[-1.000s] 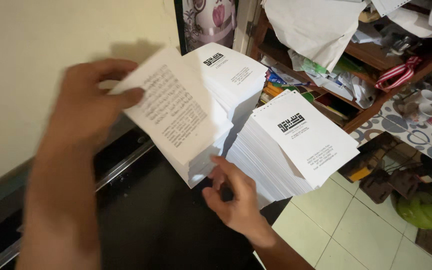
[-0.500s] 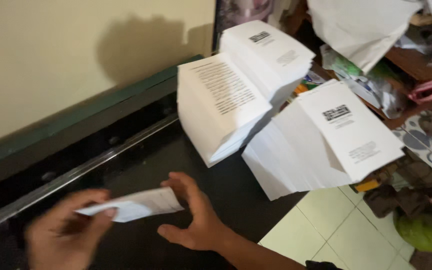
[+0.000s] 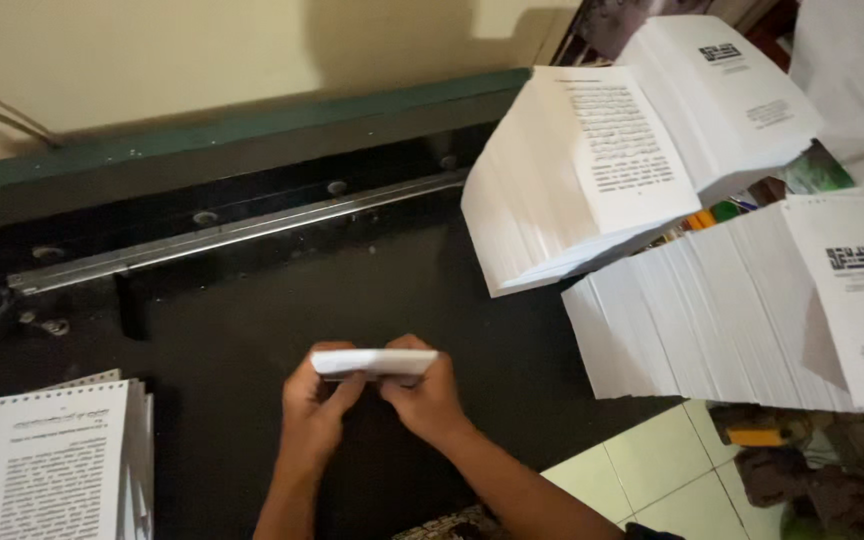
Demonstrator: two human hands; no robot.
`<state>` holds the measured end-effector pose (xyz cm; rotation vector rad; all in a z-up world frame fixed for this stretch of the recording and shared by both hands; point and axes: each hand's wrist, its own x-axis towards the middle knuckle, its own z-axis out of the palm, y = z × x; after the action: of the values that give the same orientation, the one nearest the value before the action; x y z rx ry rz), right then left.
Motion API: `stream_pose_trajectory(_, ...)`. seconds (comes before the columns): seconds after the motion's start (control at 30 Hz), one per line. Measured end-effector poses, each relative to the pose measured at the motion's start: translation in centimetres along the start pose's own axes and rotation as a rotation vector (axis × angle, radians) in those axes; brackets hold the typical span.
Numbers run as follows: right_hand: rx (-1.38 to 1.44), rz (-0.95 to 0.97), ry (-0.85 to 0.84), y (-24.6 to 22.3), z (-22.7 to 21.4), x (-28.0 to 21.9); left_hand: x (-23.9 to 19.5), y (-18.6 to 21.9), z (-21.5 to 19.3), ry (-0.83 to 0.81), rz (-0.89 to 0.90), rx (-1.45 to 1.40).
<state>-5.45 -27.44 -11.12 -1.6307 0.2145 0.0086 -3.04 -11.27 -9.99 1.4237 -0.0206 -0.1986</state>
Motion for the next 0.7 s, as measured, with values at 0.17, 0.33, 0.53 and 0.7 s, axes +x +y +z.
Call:
stream_pose_trajectory(0.17,-0.072,-0.271,0.056,0.6,-0.5,1.4,-0.2,0.6,0.7,-0.003,-0.069,-0.078)
stream_pose_trajectory(0.33,-0.063,-0.249,0.061,1.2,-0.5,1.8,-0.5,0.1,1.4,0.03,0.07,0.14)
stream_pose_trajectory(0.53,-0.08,-0.312,0.052,0.6,-0.2,1.8,-0.4,-0.2,1.8,0.036,0.16,0.026)
stream_pose_trajectory(0.7,-0.07,-0.304,0.06,0.6,-0.2,1.6,-0.3,-0.9,1.4,0.018,0.244,0.085)
